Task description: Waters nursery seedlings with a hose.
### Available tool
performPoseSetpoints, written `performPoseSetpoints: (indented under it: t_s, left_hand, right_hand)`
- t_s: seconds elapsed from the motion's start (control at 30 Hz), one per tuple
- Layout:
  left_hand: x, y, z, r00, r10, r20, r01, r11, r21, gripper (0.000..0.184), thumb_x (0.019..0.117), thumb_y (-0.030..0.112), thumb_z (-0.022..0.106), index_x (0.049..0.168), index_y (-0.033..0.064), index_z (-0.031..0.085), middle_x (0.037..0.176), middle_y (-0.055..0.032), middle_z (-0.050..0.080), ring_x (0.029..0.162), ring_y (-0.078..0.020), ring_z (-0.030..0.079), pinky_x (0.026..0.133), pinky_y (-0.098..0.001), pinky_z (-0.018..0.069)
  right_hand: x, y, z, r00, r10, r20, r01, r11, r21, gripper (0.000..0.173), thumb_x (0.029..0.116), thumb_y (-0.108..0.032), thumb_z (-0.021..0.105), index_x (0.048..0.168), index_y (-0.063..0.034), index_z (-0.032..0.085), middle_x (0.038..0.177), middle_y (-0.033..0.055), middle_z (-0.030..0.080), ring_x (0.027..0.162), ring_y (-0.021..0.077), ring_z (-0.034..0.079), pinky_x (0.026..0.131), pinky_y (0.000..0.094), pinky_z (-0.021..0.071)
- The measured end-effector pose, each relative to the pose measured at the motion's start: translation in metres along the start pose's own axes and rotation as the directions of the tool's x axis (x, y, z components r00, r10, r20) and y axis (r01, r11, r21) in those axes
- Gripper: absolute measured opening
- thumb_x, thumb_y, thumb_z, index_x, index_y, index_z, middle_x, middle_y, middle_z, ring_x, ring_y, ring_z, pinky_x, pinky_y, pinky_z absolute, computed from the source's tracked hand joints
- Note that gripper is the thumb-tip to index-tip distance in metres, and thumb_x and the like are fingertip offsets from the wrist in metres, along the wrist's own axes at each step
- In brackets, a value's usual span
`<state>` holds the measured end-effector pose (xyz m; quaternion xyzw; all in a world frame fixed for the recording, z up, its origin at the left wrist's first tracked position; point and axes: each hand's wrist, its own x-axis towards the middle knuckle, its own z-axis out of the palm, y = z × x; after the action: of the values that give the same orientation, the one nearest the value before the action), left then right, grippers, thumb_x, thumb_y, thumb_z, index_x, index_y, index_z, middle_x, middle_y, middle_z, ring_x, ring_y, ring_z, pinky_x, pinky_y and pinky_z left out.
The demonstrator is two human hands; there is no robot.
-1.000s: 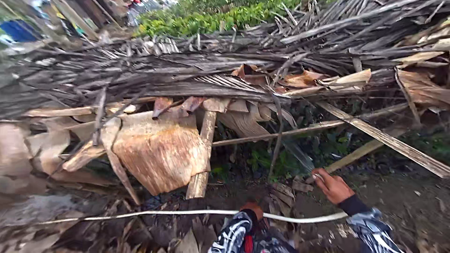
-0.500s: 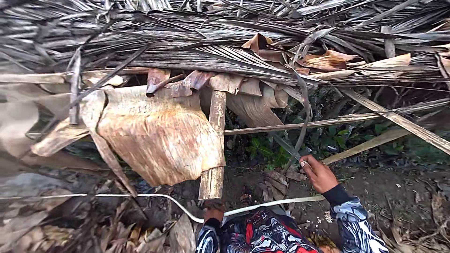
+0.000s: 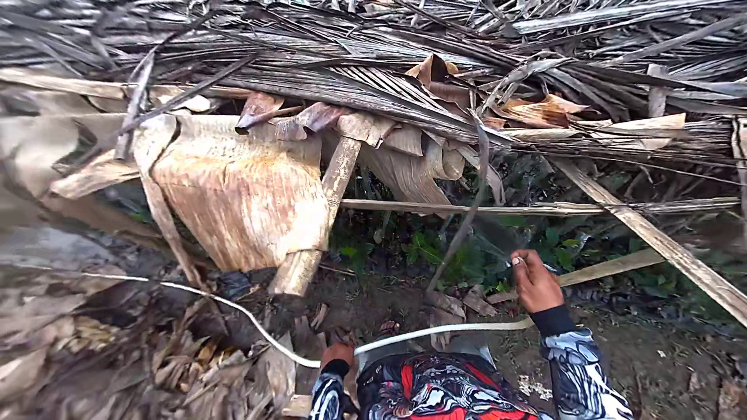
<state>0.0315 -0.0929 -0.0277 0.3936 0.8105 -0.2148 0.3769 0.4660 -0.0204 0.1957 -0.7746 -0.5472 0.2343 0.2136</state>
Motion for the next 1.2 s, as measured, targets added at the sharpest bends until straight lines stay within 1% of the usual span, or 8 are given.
performPoseSetpoints:
  t_s: [0.23, 0.33, 0.43, 0.53, 0.63, 0.8, 0.93, 1.2]
  left_hand:
    - [-0.082, 0.072, 0.058, 0.988, -0.065, -0.138, 0.061, 0.998, -0.034, 0.064, 0.1, 0.06, 0.046, 0.126, 0.0073, 0.07, 0.131, -0.0216, 0.067, 0.126, -0.0393, 0.062, 0.101, -0.0632, 0.0495]
    - [-0.12, 0.077, 0.08, 0.978, -0.12, -0.173, 0.114, 0.992, -0.048, 0.062, 0.099, 0.061, 0.046, 0.121, 0.0098, 0.073, 0.127, -0.0202, 0.07, 0.123, -0.0387, 0.064, 0.099, -0.0627, 0.0511]
    - [-0.159, 0.068, 0.1, 0.963, -0.2, -0.18, 0.184, 0.978, -0.1, 0.061, 0.1005, 0.059, 0.045, 0.117, 0.0087, 0.074, 0.125, -0.0204, 0.07, 0.123, -0.0382, 0.064, 0.1, -0.0618, 0.0508]
    - [-0.183, 0.05, 0.118, 0.947, -0.261, -0.186, 0.24, 0.962, -0.129, 0.062, 0.1003, 0.061, 0.045, 0.116, 0.0087, 0.075, 0.125, -0.0209, 0.07, 0.122, -0.0385, 0.065, 0.099, -0.0621, 0.0513]
    - [-0.194, 0.026, 0.126, 0.943, -0.269, -0.194, 0.25, 0.961, -0.116, 0.061, 0.1011, 0.059, 0.044, 0.114, 0.0082, 0.075, 0.124, -0.0213, 0.07, 0.123, -0.0391, 0.065, 0.099, -0.0624, 0.0512]
    - [-0.198, 0.004, 0.12, 0.947, -0.268, -0.178, 0.246, 0.96, -0.135, 0.058, 0.1033, 0.054, 0.044, 0.112, 0.006, 0.075, 0.123, -0.0223, 0.07, 0.123, -0.0384, 0.064, 0.101, -0.0616, 0.0499]
    - [-0.187, 0.019, 0.134, 0.958, -0.239, -0.155, 0.224, 0.969, -0.107, 0.059, 0.1016, 0.057, 0.047, 0.119, 0.0069, 0.073, 0.127, -0.0217, 0.069, 0.124, -0.0379, 0.064, 0.101, -0.0618, 0.0502]
    - [-0.164, 0.035, 0.139, 0.976, -0.194, -0.098, 0.191, 0.981, -0.042, 0.058, 0.1011, 0.059, 0.044, 0.117, 0.0109, 0.074, 0.127, -0.0187, 0.07, 0.123, -0.036, 0.065, 0.1, -0.0609, 0.0513]
  right_hand:
    - [0.009, 0.08, -0.054, 0.995, -0.086, 0.05, 0.089, 0.993, -0.073, 0.036, 0.1113, -0.025, 0.041, 0.137, -0.005, 0.055, 0.1, 0.0242, 0.07, 0.09, 0.0419, 0.07, 0.083, 0.0619, 0.0535]
    - [0.002, 0.113, -0.083, 0.996, -0.083, 0.045, 0.086, 0.994, -0.063, 0.038, 0.1109, -0.025, 0.042, 0.141, -0.0044, 0.053, 0.11, 0.0265, 0.07, 0.099, 0.043, 0.07, 0.09, 0.0624, 0.054]
    - [-0.004, 0.134, -0.101, 0.998, -0.054, 0.039, 0.057, 0.996, -0.07, 0.044, 0.1121, -0.031, 0.036, 0.143, -0.0033, 0.052, 0.109, 0.0274, 0.07, 0.101, 0.0455, 0.069, 0.091, 0.0641, 0.0522]
    - [-0.011, 0.148, -0.112, 0.998, -0.03, 0.055, 0.033, 0.998, -0.05, 0.042, 0.1119, -0.029, 0.039, 0.144, -0.0039, 0.051, 0.105, 0.0282, 0.07, 0.096, 0.0474, 0.07, 0.087, 0.0651, 0.0527]
    - [-0.016, 0.162, -0.11, 0.997, -0.023, 0.074, 0.025, 0.999, -0.032, 0.039, 0.1121, -0.03, 0.038, 0.14, -0.0063, 0.053, 0.097, 0.0248, 0.07, 0.089, 0.0439, 0.07, 0.082, 0.0623, 0.0537]
    - [-0.027, 0.167, -0.109, 0.998, 0.055, 0.044, -0.054, 0.999, -0.005, 0.038, 0.1126, -0.03, 0.038, 0.139, -0.0075, 0.054, 0.099, 0.024, 0.07, 0.091, 0.0428, 0.07, 0.084, 0.0609, 0.0533]
    - [-0.03, 0.169, -0.114, 0.997, 0.081, -0.019, -0.081, 0.997, -0.007, 0.037, 0.1126, -0.029, 0.038, 0.139, -0.0075, 0.053, 0.099, 0.0237, 0.071, 0.092, 0.0425, 0.071, 0.084, 0.0607, 0.0532]
    - [-0.037, 0.167, -0.117, 0.997, 0.07, -0.028, -0.072, 0.996, -0.046, 0.037, 0.1122, -0.029, 0.039, 0.138, -0.0075, 0.055, 0.096, 0.0243, 0.07, 0.089, 0.0435, 0.07, 0.081, 0.0622, 0.0528]
